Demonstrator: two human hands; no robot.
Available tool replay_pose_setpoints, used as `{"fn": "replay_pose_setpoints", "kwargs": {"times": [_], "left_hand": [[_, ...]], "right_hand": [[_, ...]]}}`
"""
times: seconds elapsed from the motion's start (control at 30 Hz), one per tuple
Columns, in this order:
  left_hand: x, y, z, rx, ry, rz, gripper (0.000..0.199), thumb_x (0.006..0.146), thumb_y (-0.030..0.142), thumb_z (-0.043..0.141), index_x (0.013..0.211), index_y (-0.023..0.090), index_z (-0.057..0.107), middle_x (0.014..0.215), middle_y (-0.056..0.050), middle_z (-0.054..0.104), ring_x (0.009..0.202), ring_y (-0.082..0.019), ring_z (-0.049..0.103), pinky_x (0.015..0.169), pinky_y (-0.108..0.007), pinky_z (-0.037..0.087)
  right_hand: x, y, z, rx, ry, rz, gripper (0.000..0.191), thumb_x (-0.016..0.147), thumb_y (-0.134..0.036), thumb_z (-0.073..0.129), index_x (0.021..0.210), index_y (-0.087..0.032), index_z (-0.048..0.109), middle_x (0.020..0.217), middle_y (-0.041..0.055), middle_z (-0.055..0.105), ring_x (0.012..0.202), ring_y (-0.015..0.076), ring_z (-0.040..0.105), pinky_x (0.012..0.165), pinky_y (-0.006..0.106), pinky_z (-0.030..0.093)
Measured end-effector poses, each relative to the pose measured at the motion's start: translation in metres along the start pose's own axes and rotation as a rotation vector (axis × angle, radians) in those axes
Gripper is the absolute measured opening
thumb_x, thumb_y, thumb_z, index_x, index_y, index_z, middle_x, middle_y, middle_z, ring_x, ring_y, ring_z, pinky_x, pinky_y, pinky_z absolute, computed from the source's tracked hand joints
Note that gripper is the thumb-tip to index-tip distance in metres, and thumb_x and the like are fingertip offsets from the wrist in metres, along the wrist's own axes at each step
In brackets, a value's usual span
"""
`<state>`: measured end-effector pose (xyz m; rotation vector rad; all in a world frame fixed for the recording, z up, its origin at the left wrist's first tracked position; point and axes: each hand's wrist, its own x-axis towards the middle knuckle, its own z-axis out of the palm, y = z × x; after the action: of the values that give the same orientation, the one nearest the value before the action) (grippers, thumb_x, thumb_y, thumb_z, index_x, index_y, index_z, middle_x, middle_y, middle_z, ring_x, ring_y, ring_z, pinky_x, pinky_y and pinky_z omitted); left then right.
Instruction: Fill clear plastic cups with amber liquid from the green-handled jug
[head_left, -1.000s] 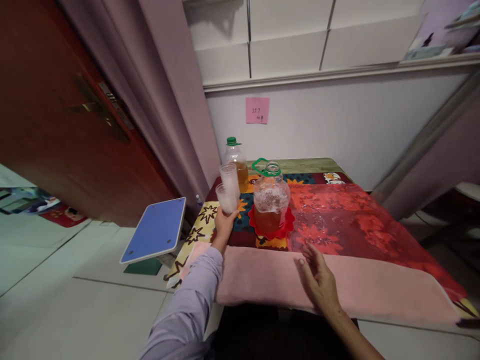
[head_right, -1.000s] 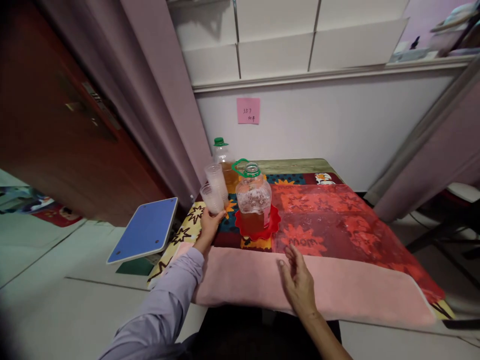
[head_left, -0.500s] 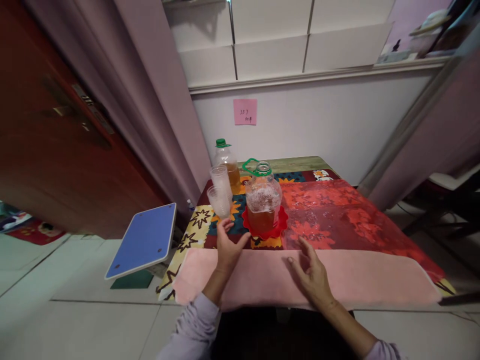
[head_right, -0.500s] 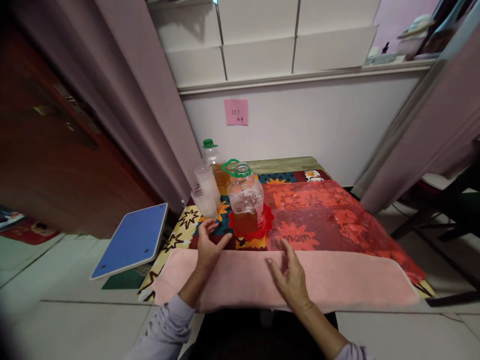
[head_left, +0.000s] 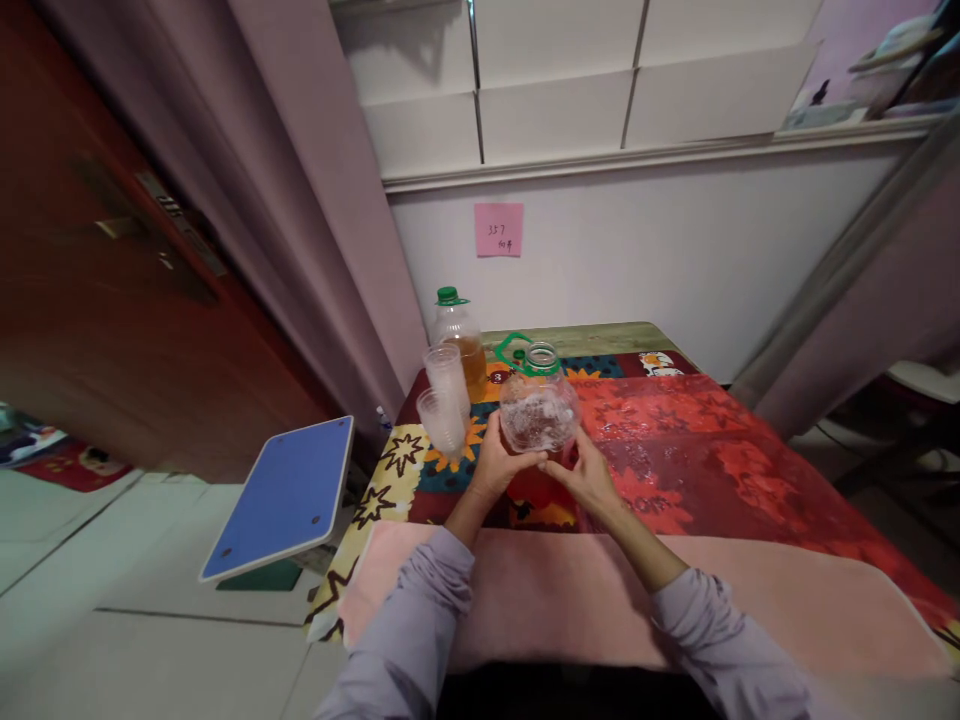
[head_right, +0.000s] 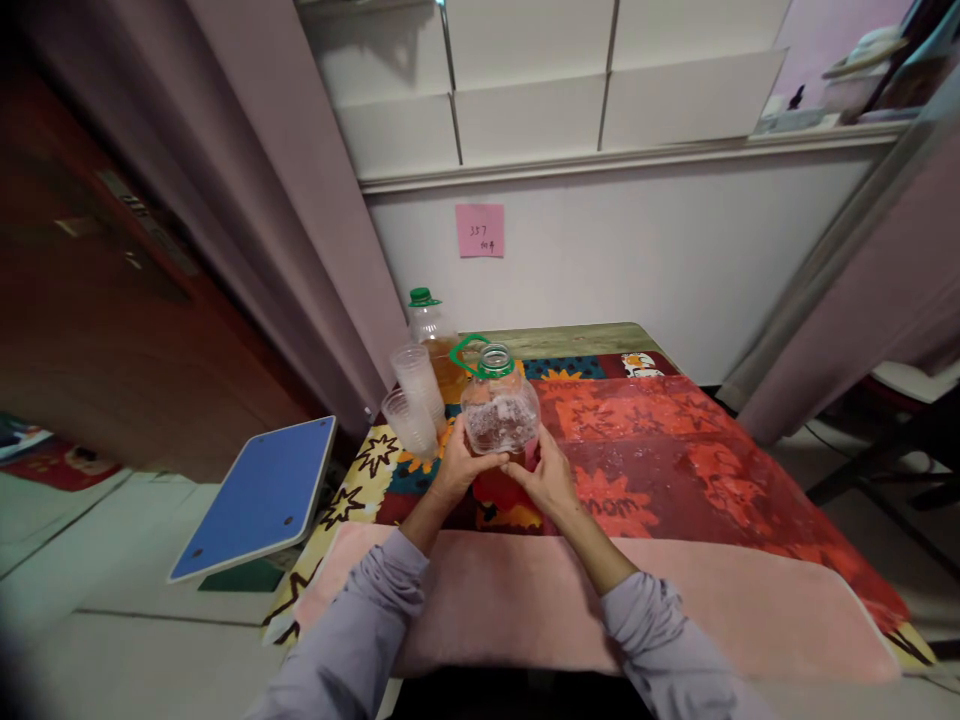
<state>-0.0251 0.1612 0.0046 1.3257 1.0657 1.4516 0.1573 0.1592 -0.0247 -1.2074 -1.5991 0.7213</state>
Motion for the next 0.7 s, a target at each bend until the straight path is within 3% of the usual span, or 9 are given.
{"fn": "replay_pose_setpoints", "kwargs": {"times": [0.1,0.2,0.3,0.47,0.6,0.7], "left_hand": [[-0.009,0.019,0.008,-0.024,0.02,0.026,0.094,0.05,0.045,0.107,0.127,0.022,0.057,0.128,-0.01,0.076,0.122,-0.032,0.074,0.112,-0.049,0.059],[-0.026,0.048,0.01,-0.045,0.049,0.057,0.098,0.049,0.045,0.107,0.131,0.023,0.058,0.13,-0.009,0.076,0.123,-0.031,0.074,0.112,-0.047,0.059],[-0.053,0.078,0.0,-0.07,0.123,0.081,0.102,0.048,0.048,0.109,0.134,0.023,0.06,0.131,-0.01,0.077,0.124,-0.033,0.076,0.109,-0.046,0.062],[-0.11,0.099,-0.052,0.087,0.358,0.103,0.105,0.035,0.049,0.111,0.126,0.02,0.067,0.118,-0.009,0.081,0.108,-0.032,0.079,0.097,-0.044,0.066],[-0.14,0.087,-0.107,0.241,0.417,0.012,0.102,0.044,0.043,0.108,0.134,0.021,0.065,0.127,-0.009,0.08,0.119,-0.033,0.077,0.112,-0.05,0.061],[-0.145,0.073,-0.138,0.228,0.426,-0.042,0.101,0.042,0.039,0.107,0.134,0.023,0.067,0.129,-0.008,0.08,0.121,-0.034,0.077,0.117,-0.053,0.058]], "right_hand": [[-0.009,-0.019,-0.012,0.031,0.03,0.05,0.042,0.078,-0.052,0.082,0.104,-0.022,0.068,0.077,-0.002,0.065,0.067,0.0193,0.057,0.064,0.032,0.051],[-0.019,-0.05,-0.024,0.06,0.038,-0.037,0.043,0.08,-0.048,0.082,0.111,-0.022,0.068,0.094,0.0029,0.072,0.082,0.0233,0.065,0.077,0.037,0.057],[-0.034,-0.081,-0.021,0.086,-0.013,-0.098,0.041,0.084,-0.043,0.081,0.118,-0.023,0.069,0.102,0.0052,0.075,0.092,0.0254,0.069,0.084,0.039,0.06],[-0.071,-0.105,0.031,0.251,-0.141,-0.142,0.066,0.085,-0.038,0.086,0.144,-0.022,0.063,0.122,0.0115,0.078,0.111,0.0313,0.075,0.095,0.045,0.064],[-0.091,-0.105,0.083,0.305,-0.211,-0.164,0.091,0.081,-0.042,0.093,0.161,-0.026,0.054,0.147,0.0144,0.072,0.135,0.0371,0.07,0.113,0.053,0.06],[-0.101,-0.1,0.114,0.28,-0.236,-0.138,0.104,0.081,-0.041,0.093,0.171,-0.028,0.041,0.163,0.0155,0.062,0.148,0.0386,0.062,0.124,0.057,0.052]]}}
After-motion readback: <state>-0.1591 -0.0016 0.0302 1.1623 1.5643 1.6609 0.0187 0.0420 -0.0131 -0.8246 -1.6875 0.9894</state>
